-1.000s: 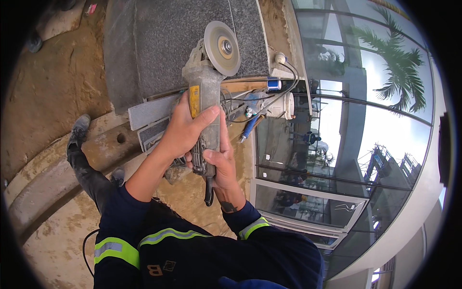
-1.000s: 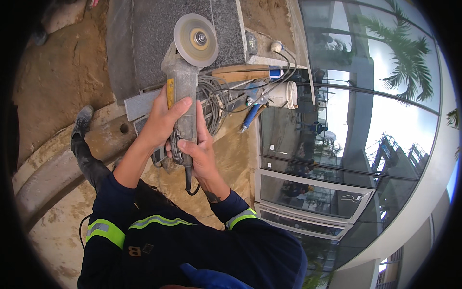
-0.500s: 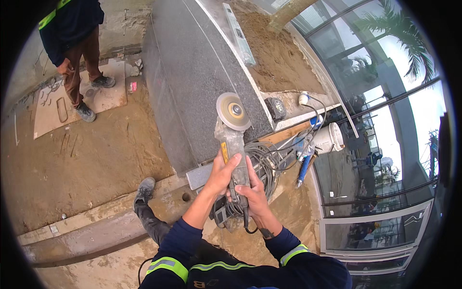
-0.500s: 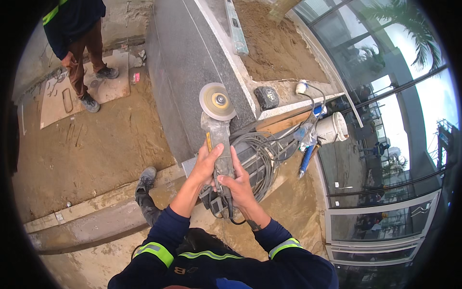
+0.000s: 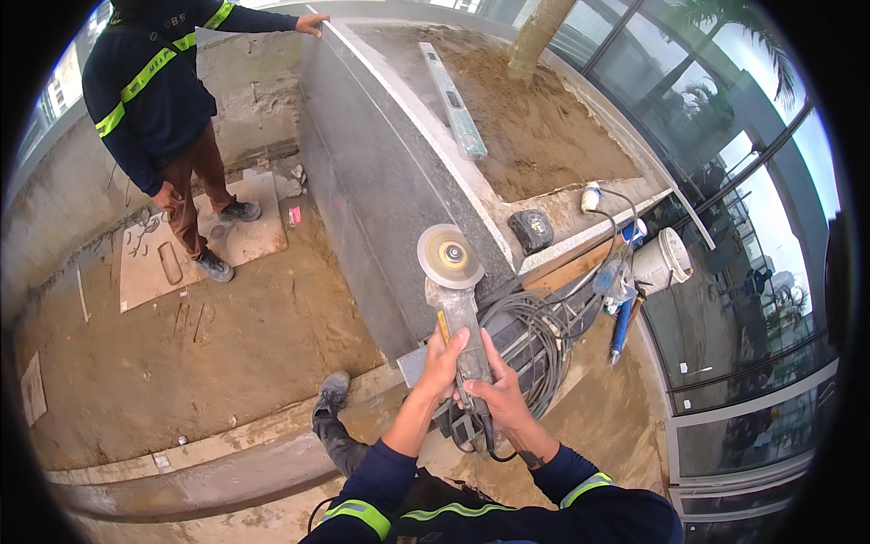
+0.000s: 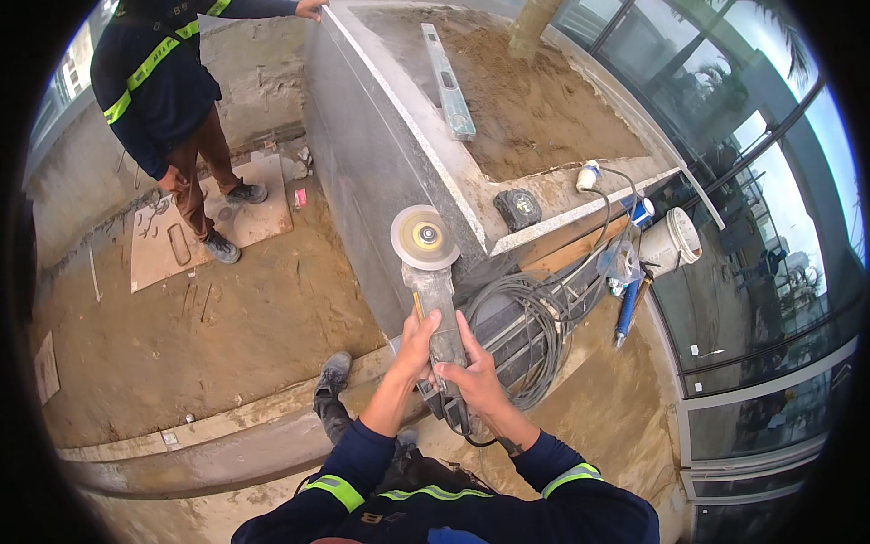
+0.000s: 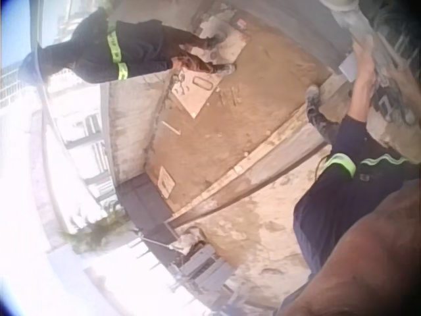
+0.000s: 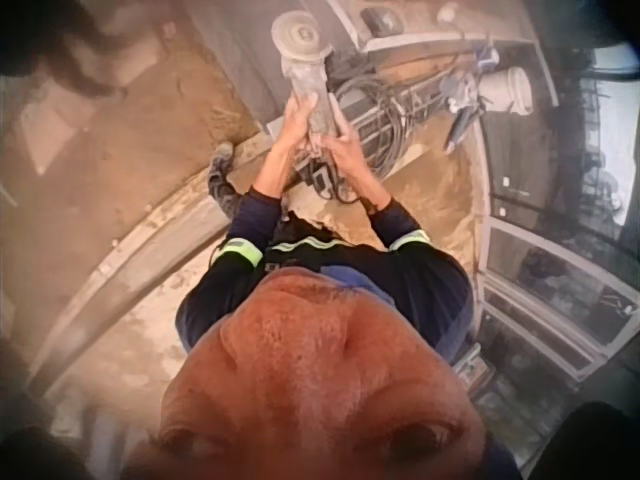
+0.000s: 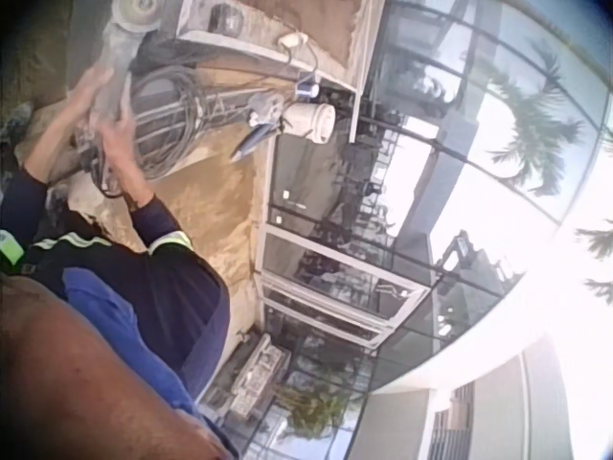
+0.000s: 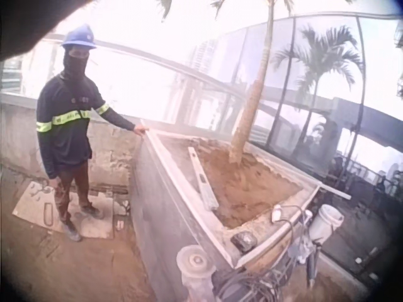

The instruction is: The person uses an angle grinder to smooth the edge of a large stone slab. They hold the tool with both hands and move it along the curved edge, generating dust. The person briefly pauses to wipe the surface with their hand before resuming grinding.

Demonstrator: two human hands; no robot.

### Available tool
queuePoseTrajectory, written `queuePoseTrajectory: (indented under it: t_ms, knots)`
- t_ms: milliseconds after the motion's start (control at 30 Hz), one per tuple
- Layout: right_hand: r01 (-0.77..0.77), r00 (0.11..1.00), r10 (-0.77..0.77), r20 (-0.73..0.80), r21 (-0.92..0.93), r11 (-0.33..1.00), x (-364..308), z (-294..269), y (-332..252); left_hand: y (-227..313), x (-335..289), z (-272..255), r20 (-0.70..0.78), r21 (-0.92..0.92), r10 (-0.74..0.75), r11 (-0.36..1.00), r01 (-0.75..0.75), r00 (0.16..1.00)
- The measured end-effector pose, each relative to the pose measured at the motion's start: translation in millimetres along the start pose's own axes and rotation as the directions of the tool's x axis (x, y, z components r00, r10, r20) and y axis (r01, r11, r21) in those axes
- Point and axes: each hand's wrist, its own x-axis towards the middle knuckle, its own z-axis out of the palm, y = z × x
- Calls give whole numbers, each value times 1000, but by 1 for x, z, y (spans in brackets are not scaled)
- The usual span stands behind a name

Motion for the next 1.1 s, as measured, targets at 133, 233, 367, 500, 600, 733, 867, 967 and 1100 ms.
queuePoseTrajectory:
  t_ms: [133,233,367,500,600,733,867,967,1100]
  knots:
    - [-36,999,35,21,29,999,8,0,-9,19,8,2,46,-43,-95,994,97,994]
    - [-50,999,49,2,36,998,4,0,-10,10,9,2,46,-57,-45,997,48,998]
    - [-28,999,28,-14,40,999,2,0,-8,9,6,6,-4,-55,-48,997,48,999]
    - [12,1000,-12,-6,-21,1000,4,-8,0,3,6,8,-17,-89,-8,996,6,1000]
    - [-12,1000,11,-4,-11,1000,4,-8,-6,7,7,7,16,-84,-74,994,75,997]
    - [-59,998,58,30,26,998,4,-5,-14,7,8,4,9,-91,-54,994,54,999]
    - [-49,993,47,113,16,999,1,4,-13,10,-9,-2,-84,-131,27,991,-37,996]
    - [-75,969,81,232,-36,997,-8,27,-13,32,-41,-19,-149,-157,60,984,-83,987]
    - [232,892,-79,445,-299,926,-26,45,-5,76,-90,-29,-264,-84,0,996,-23,964]
